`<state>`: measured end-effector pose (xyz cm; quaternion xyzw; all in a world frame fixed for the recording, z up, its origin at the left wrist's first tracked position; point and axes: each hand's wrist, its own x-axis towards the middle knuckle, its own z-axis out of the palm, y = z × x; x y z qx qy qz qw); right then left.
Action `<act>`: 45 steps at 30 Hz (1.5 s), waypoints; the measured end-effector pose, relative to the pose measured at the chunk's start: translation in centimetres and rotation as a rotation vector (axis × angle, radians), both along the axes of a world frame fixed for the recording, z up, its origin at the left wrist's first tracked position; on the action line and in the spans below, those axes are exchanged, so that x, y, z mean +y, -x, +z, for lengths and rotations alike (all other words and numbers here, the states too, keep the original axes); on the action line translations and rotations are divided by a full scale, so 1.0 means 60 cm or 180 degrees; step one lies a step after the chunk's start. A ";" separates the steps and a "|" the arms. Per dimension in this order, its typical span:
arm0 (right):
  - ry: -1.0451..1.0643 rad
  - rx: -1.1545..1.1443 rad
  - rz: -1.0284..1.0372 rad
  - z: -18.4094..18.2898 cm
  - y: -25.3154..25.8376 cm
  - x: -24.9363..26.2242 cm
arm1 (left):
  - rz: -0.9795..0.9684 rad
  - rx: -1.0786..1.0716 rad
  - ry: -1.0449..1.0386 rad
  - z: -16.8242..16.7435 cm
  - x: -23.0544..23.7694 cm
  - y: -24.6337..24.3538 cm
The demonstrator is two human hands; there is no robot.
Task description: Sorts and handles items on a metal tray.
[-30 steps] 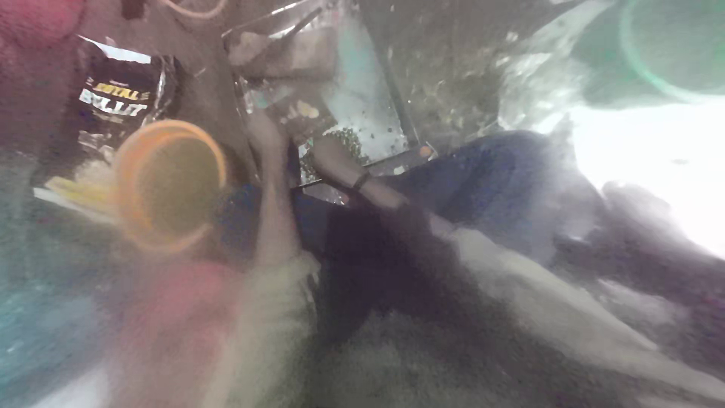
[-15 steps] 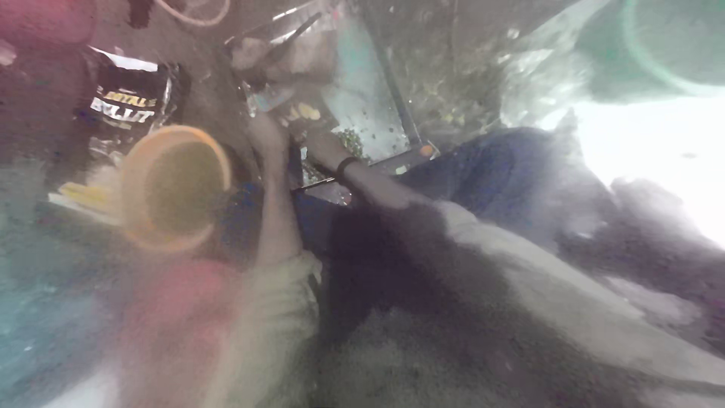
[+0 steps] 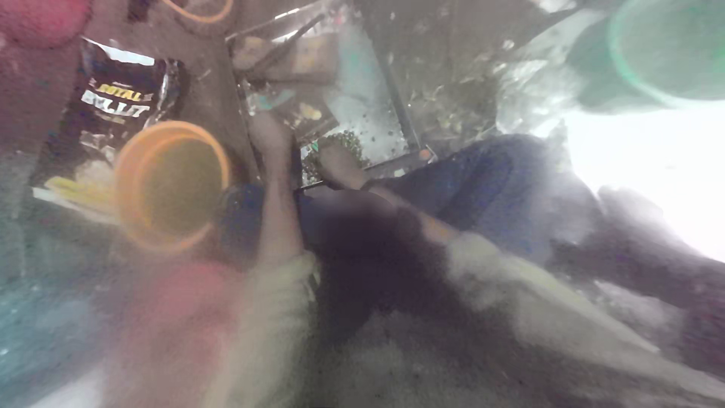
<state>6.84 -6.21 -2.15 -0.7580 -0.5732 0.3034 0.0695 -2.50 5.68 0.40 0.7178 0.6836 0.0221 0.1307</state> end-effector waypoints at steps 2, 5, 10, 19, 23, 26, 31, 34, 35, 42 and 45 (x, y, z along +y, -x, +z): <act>0.0021 0.0020 0.0081 0.004 -0.003 -0.001 | -0.0069 0.0000 0.0025 0.011 -0.008 -0.002; -0.0019 0.0076 0.0299 0.002 0.001 0.001 | -0.0069 0.0013 -0.0043 0.004 -0.008 0.001; 0.0193 0.0244 0.0219 -0.007 -0.002 0.055 | 0.0013 0.0024 -0.0034 0.009 -0.007 0.002; 0.0058 -0.0168 0.0158 -0.007 -0.004 0.071 | 0.0199 -0.0184 -0.0172 -0.001 -0.010 0.005; 0.0141 -0.0079 0.0178 0.006 -0.014 0.080 | 0.0115 -0.0160 -0.0036 -0.001 -0.007 0.006; 0.0145 -0.0063 0.0341 0.016 -0.015 0.075 | -0.0006 -0.0207 -0.0097 -0.003 -0.008 0.012; 0.0173 0.0086 0.0065 0.026 -0.007 0.033 | 0.0014 -0.0239 -0.0136 0.002 -0.010 0.001; 0.0205 0.0153 0.0009 0.018 -0.006 0.029 | 0.0061 -0.0133 -0.0169 -0.007 -0.002 0.001; 0.0173 0.0139 0.0046 0.015 -0.007 0.030 | 0.0064 -0.0118 -0.0169 -0.011 0.000 0.002; 0.0015 0.0018 0.0108 -0.014 -0.017 0.081 | 0.0037 -0.0146 -0.0095 0.003 -0.003 -0.001; -0.0001 0.0043 0.0139 -0.007 -0.018 0.081 | -0.0056 -0.0196 -0.0094 0.007 -0.004 -0.004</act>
